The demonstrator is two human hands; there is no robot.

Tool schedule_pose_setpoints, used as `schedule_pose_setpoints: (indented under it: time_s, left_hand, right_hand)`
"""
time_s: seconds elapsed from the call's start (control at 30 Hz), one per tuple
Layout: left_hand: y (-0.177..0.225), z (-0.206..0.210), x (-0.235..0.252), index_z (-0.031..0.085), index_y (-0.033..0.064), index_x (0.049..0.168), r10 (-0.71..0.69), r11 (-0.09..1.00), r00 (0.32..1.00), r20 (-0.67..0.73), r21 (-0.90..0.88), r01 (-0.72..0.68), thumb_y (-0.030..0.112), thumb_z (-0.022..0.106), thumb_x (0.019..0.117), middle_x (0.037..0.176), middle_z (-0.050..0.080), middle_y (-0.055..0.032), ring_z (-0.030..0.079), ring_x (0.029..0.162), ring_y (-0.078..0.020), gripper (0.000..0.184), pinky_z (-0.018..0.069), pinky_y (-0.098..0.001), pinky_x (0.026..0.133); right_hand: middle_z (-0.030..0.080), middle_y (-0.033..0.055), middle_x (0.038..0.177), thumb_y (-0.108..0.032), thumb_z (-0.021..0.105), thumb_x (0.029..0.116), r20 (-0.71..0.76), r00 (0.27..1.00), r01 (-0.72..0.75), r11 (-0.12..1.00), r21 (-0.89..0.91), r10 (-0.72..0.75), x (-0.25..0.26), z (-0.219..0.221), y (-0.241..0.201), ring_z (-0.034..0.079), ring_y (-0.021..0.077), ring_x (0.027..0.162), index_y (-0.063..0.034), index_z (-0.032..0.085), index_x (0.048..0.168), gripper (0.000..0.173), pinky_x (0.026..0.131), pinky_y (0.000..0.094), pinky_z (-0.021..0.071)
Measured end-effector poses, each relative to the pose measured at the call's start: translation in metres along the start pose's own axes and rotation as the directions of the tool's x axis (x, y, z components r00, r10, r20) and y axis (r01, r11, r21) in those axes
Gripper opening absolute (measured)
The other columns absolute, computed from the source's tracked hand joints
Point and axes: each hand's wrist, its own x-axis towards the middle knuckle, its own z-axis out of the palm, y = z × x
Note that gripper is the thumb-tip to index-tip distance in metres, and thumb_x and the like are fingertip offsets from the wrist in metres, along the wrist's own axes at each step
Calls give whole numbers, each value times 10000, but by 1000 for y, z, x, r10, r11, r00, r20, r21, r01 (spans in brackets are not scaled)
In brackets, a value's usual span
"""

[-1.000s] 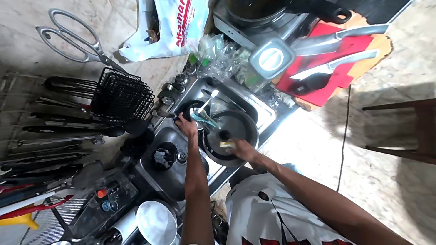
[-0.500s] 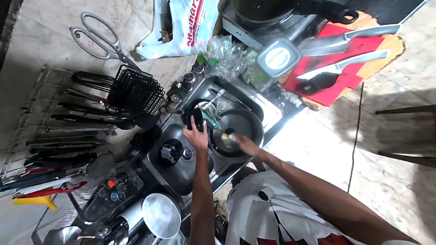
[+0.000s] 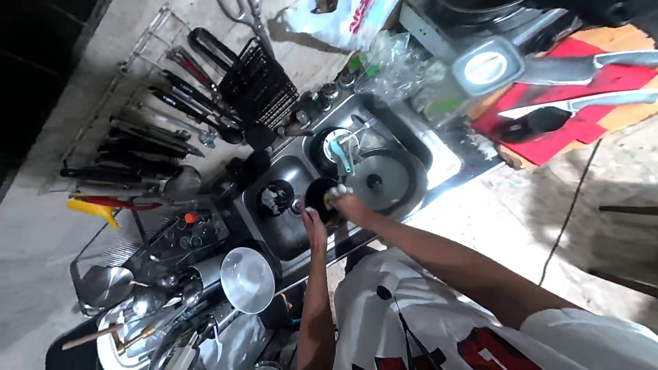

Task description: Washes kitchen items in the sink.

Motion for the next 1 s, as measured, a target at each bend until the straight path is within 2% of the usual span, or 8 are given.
schedule_pose_setpoints:
  time_s: [0.1, 0.23, 0.37, 0.5, 0.57, 0.7, 0.87, 1.0]
  left_hand:
    - [-6, -7, -15, 214, 27, 1620, -99, 988, 994, 40, -116, 103, 481, 194, 1111, 1668, 261, -181, 279, 1537, -210, 683, 244, -413, 1267]
    - [-19, -37, -10, 229, 28, 1616, -127, 981, 991, -31, -150, 121, 460, 214, 1116, 1641, 308, -201, 350, 1497, -236, 661, 300, -427, 1235]
    - [-21, -48, -22, 234, 22, 1615, -83, 984, 996, 33, -155, 87, 449, 232, 1115, 1663, 276, -183, 295, 1530, -201, 658, 253, -395, 1261]
    - [-14, -51, -18, 257, 5, 1596, -118, 959, 993, 32, -255, 122, 455, 210, 1117, 1614, 341, -216, 370, 1478, -229, 659, 320, -414, 1220]
    - [-18, -65, -10, 280, 12, 1583, -119, 957, 993, -3, -267, 113, 480, 209, 1110, 1538, 430, -226, 472, 1378, -241, 669, 416, -425, 1137]
    - [-21, -68, -10, 262, 1, 1588, -72, 954, 997, -35, -294, 58, 399, 251, 1120, 1553, 407, -242, 466, 1385, -247, 616, 398, -408, 1154]
    - [-20, -86, -14, 250, 1, 1601, -97, 970, 995, 1, -222, 95, 429, 244, 1120, 1652, 275, -213, 297, 1524, -242, 644, 259, -421, 1250]
    - [-15, -89, -14, 283, 14, 1597, -74, 976, 997, 35, -202, 80, 412, 250, 1125, 1653, 291, -190, 302, 1523, -218, 618, 255, -410, 1252]
  right_hand:
    - [646, 214, 1310, -38, 620, 958, -142, 990, 30, 999, 31, -25, 14, 19, -15, 644, 409, 1173, -43, 732, 1158, 230, 1023, 583, 525]
    - [701, 220, 1168, -193, 629, 987, 185, 968, 130, 967, 220, -172, -4, 16, -38, 650, 386, 1149, -16, 726, 1158, 264, 1059, 586, 479]
    - [647, 251, 1277, -85, 597, 991, 111, 989, 108, 990, -92, -98, -2, 10, -35, 635, 447, 1176, 5, 705, 1183, 238, 1021, 611, 513]
    - [654, 225, 1298, -242, 588, 1011, 83, 995, 32, 977, 211, -51, -9, 25, -69, 624, 384, 1223, -63, 635, 1366, 401, 1086, 578, 474]
    - [635, 178, 1381, -289, 495, 1063, 150, 979, 101, 969, 225, -137, -27, 23, -82, 594, 332, 1303, -84, 618, 1404, 416, 1141, 536, 436]
    - [441, 200, 1590, -360, 321, 1124, 249, 956, 108, 975, 192, -155, -49, 25, -101, 403, 331, 1493, -37, 424, 1560, 553, 1248, 506, 288]
    - [532, 282, 1457, -101, 497, 1040, 250, 961, 148, 985, -90, -122, -38, 17, -85, 549, 481, 1306, -20, 619, 1371, 362, 1089, 641, 444]
    - [538, 240, 1475, -14, 503, 998, 196, 979, 97, 966, -239, -49, -14, 19, -77, 585, 465, 1264, -25, 694, 1232, 303, 1051, 622, 485]
